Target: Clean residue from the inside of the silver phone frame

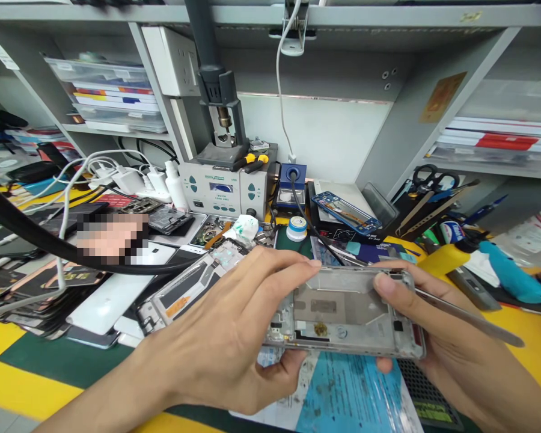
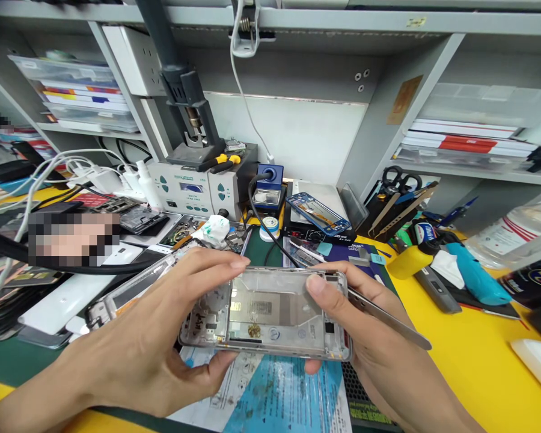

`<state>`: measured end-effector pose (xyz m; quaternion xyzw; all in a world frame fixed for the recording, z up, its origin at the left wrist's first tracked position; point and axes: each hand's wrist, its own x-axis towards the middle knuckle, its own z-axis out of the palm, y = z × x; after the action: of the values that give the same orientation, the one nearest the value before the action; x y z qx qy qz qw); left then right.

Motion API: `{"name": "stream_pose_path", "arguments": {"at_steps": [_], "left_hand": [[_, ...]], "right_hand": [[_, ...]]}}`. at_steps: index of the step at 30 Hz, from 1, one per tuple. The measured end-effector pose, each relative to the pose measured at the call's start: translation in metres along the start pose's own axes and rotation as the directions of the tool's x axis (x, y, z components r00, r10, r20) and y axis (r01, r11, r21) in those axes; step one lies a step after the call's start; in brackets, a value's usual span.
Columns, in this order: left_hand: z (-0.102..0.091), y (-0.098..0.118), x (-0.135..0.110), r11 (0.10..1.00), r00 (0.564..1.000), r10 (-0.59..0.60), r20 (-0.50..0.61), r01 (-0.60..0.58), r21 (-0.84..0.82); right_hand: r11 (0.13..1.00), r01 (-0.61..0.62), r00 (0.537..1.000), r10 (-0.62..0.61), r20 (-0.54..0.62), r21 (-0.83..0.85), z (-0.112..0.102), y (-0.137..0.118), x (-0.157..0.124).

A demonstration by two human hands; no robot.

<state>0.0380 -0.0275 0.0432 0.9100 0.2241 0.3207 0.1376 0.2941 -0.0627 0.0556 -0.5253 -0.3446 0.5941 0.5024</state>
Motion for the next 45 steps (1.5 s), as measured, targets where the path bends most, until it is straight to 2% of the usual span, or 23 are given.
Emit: {"name": "stream_pose_path", "arguments": {"at_steps": [8, 21, 24, 28, 31, 33, 36, 40, 45], "left_hand": [[-0.001, 0.001, -0.002, 1.0, 0.999, -0.026, 0.047, 0.025, 0.016], [-0.002, 0.001, -0.002, 1.0, 1.0, -0.008, 0.029, 0.007, 0.023], [-0.002, 0.002, -0.002, 1.0, 0.999, -0.016, 0.031, 0.015, 0.018], [-0.002, 0.003, -0.003, 0.998, 0.999, -0.033, 0.034, 0.032, 0.045], [-0.001, 0.004, -0.004, 0.997, 0.998, -0.045, 0.036, 0.042, 0.064], [0.0, 0.004, -0.004, 0.997, 0.999, -0.037, 0.029, 0.035, 0.07], [0.001, 0.003, -0.006, 0.997, 1.0, -0.025, 0.015, 0.023, 0.076], [0.002, 0.002, -0.007, 0.997, 1.0, -0.019, 0.024, 0.018, 0.07], [0.002, 0.002, -0.006, 0.999, 1.0, -0.011, 0.018, 0.01, 0.053]], "right_hand": [[1.0, -0.005, 1.0, 0.005, 0.007, -0.006, -0.007, 0.004, 0.005], [1.0, 0.0, 0.997, 0.002, 0.075, -0.026, -0.019, 0.009, 0.006], [0.995, 0.057, 0.998, -0.054, 0.032, -0.087, -0.013, 0.006, 0.007], [0.967, 0.193, 0.98, -0.199, -0.017, -0.168, 0.003, -0.001, 0.012], [0.955, 0.235, 0.97, -0.244, -0.027, -0.183, 0.01, -0.004, 0.014], [0.959, 0.22, 0.973, -0.229, -0.031, -0.177, 0.008, -0.001, 0.013], [0.981, 0.14, 0.989, -0.144, -0.021, -0.137, -0.003, 0.005, 0.009], [0.999, 0.026, 0.998, -0.024, 0.05, -0.036, -0.017, 0.011, 0.005], [1.0, 0.0, 0.996, 0.0, 0.092, 0.008, -0.018, 0.011, 0.007]]}}
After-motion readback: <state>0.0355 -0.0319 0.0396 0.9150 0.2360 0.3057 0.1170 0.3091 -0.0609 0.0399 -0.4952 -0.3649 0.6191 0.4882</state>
